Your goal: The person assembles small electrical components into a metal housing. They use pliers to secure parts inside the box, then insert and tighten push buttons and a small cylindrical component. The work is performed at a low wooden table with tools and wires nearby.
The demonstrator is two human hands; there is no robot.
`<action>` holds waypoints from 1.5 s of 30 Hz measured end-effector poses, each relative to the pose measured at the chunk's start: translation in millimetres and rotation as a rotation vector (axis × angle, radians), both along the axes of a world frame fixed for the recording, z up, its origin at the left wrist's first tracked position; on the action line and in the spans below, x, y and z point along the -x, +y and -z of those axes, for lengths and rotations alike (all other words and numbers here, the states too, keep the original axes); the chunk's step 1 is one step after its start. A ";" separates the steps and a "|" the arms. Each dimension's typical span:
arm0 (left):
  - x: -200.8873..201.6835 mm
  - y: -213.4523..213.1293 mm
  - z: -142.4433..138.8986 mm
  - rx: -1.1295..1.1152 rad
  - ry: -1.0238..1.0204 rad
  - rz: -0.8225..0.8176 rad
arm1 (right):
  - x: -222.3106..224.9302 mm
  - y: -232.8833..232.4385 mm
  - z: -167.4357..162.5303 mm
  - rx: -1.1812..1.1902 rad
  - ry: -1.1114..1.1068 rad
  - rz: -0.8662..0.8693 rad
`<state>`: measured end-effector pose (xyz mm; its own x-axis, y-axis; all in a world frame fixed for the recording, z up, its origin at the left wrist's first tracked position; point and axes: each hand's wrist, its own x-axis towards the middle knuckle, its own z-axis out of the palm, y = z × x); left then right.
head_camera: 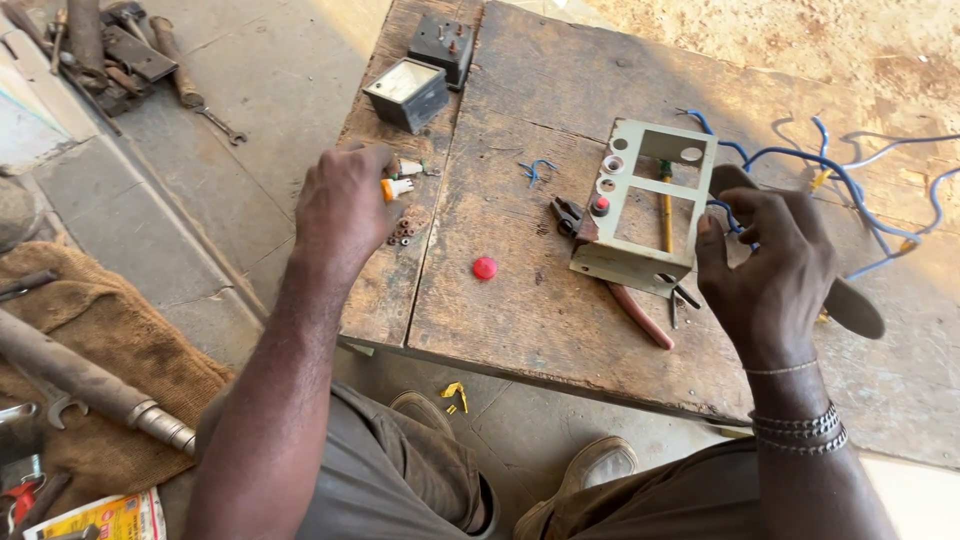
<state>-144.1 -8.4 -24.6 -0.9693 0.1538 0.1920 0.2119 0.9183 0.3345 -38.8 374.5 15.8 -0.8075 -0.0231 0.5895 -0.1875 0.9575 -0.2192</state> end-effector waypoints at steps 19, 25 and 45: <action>-42.8 131.8 27.5 -0.902 -0.186 0.352 | -15.3 -57.8 20.3 0.758 -0.381 -0.418; -47.6 130.5 40.0 -1.010 -0.216 0.283 | -49.0 -89.0 12.9 0.296 -0.300 -0.646; -85.8 150.6 20.5 -0.660 0.473 0.610 | -1.2 -20.6 98.5 1.755 -0.906 -0.239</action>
<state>-58.3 142.2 -45.1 -0.5631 0.3218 0.7611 0.8250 0.2712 0.4958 -37.6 353.8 -82.7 -0.8991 -0.1124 -0.4231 0.4310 -0.3964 -0.8106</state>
